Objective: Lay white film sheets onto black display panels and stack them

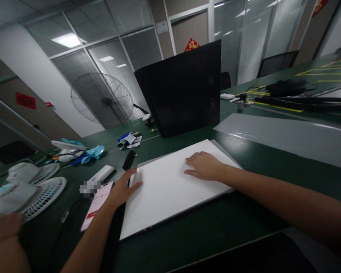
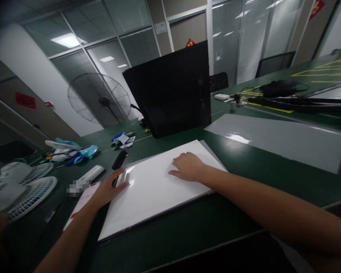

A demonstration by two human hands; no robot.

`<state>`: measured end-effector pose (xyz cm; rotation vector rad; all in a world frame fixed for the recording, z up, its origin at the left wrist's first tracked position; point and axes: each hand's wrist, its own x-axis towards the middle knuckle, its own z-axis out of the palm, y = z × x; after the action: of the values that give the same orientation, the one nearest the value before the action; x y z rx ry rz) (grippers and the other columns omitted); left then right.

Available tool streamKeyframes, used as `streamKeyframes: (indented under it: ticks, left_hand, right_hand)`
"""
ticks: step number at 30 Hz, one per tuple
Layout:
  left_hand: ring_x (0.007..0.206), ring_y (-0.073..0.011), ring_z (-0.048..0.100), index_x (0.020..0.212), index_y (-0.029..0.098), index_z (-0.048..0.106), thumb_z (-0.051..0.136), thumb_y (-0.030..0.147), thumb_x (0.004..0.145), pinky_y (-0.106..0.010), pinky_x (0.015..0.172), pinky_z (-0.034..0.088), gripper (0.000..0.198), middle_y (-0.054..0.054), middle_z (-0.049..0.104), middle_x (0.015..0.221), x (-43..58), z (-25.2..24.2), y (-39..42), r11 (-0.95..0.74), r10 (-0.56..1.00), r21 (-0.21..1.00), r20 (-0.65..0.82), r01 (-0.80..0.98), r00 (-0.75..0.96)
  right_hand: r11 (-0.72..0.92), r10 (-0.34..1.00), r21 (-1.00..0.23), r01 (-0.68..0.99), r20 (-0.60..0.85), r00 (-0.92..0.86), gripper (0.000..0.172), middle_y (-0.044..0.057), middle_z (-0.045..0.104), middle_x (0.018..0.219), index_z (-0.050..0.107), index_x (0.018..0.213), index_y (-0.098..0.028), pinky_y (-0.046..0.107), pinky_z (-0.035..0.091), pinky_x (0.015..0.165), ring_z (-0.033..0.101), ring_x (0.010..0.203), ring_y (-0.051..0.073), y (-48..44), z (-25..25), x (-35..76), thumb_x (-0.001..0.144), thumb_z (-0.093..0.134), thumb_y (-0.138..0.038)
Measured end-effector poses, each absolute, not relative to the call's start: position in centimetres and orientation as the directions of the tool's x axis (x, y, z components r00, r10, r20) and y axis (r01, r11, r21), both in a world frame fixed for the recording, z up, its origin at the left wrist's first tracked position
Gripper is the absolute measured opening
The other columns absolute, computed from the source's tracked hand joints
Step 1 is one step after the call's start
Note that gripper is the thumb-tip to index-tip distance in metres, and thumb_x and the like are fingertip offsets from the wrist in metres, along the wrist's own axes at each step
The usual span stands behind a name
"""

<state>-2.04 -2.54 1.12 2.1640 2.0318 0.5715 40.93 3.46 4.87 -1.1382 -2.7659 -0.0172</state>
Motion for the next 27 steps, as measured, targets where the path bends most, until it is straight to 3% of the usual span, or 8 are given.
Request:
streamKeyframes:
  ticks: [8,18,23,27]
  left_hand:
    - [0.152,-0.0364,0.047,0.145,0.012,0.061,0.049,0.079,0.092,-0.051,0.130,0.030,0.086,-0.021,0.052,0.162,-3.0,0.1,-2.1,-0.051,0.983,0.329,0.181,0.943,-0.010]
    - [0.150,-0.0371,0.050,0.148,0.013,0.059,0.049,0.077,0.092,-0.051,0.129,0.032,0.086,-0.021,0.052,0.162,-2.8,0.3,-2.1,-0.051,0.983,0.348,0.181,0.936,-0.014]
    - [0.153,-0.0357,0.046,0.149,0.014,0.061,0.047,0.082,0.093,-0.049,0.130,0.030,0.089,-0.019,0.047,0.166,-2.8,0.5,-2.2,-0.052,0.991,0.341,0.136,0.939,0.006]
    - [0.154,-0.0361,0.045,0.149,0.017,0.061,0.048,0.085,0.090,-0.049,0.130,0.030,0.091,-0.018,0.044,0.168,-2.8,0.6,-2.3,-0.063,0.992,0.327,0.122,0.943,0.024]
  right_hand:
    - [0.774,0.632,-0.088,0.626,0.151,-0.760,0.062,0.015,0.069,0.139,0.072,0.138,-0.020,0.048,0.047,0.111,0.063,0.130,0.034,3.2,4.6,40.7,0.106,0.044,-0.066]
    - [0.835,0.550,-0.098,0.541,0.122,-0.826,0.061,0.013,0.062,0.150,0.070,0.141,-0.018,0.052,0.045,0.115,0.058,0.137,0.035,2.6,5.2,40.6,0.108,0.045,-0.062]
    - [0.840,0.534,-0.191,0.507,0.132,-0.835,0.063,0.011,0.057,0.156,0.068,0.145,-0.020,0.052,0.043,0.119,0.054,0.142,0.033,3.8,5.0,41.2,0.107,0.046,-0.064]
    - [0.746,0.663,-0.257,0.615,0.188,-0.725,0.057,0.008,0.053,0.160,0.064,0.150,-0.023,0.044,0.038,0.124,0.051,0.146,0.027,7.8,4.6,44.5,0.107,0.048,-0.058]
